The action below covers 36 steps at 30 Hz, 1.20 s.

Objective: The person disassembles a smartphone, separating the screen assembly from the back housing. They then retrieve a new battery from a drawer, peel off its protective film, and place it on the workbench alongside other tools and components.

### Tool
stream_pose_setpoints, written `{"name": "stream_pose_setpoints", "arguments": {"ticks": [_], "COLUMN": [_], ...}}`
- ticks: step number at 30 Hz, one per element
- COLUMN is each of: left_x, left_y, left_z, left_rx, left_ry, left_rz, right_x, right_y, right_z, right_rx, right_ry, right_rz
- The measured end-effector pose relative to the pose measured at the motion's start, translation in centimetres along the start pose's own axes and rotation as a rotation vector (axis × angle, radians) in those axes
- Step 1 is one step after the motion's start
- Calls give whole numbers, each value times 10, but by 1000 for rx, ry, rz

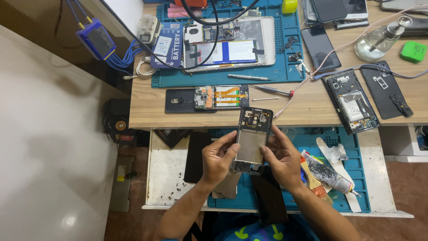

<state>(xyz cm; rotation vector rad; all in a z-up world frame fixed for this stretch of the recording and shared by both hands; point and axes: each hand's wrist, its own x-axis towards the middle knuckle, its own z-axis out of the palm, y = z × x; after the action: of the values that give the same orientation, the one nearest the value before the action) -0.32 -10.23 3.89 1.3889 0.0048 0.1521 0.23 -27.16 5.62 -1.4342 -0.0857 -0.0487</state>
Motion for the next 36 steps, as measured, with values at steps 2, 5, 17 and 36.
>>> {"name": "stream_pose_setpoints", "arguments": {"ticks": [2,5,17,36], "left_x": [1,1,-2,10], "left_y": [-2,-5,-5,12], "left_z": [1,2,7,2], "left_rx": [-2,-12,-18,335], "left_ry": [3,4,37,118], "left_rz": [8,16,6,190], "right_x": [0,1,0,-7], "right_y": [7,1,7,16], "right_z": [-4,-2,-6,-6], "right_rx": [3,-10,-23,-365], "right_ry": [11,26,45,-78], "right_rz": [2,-12,-43,-302]}}
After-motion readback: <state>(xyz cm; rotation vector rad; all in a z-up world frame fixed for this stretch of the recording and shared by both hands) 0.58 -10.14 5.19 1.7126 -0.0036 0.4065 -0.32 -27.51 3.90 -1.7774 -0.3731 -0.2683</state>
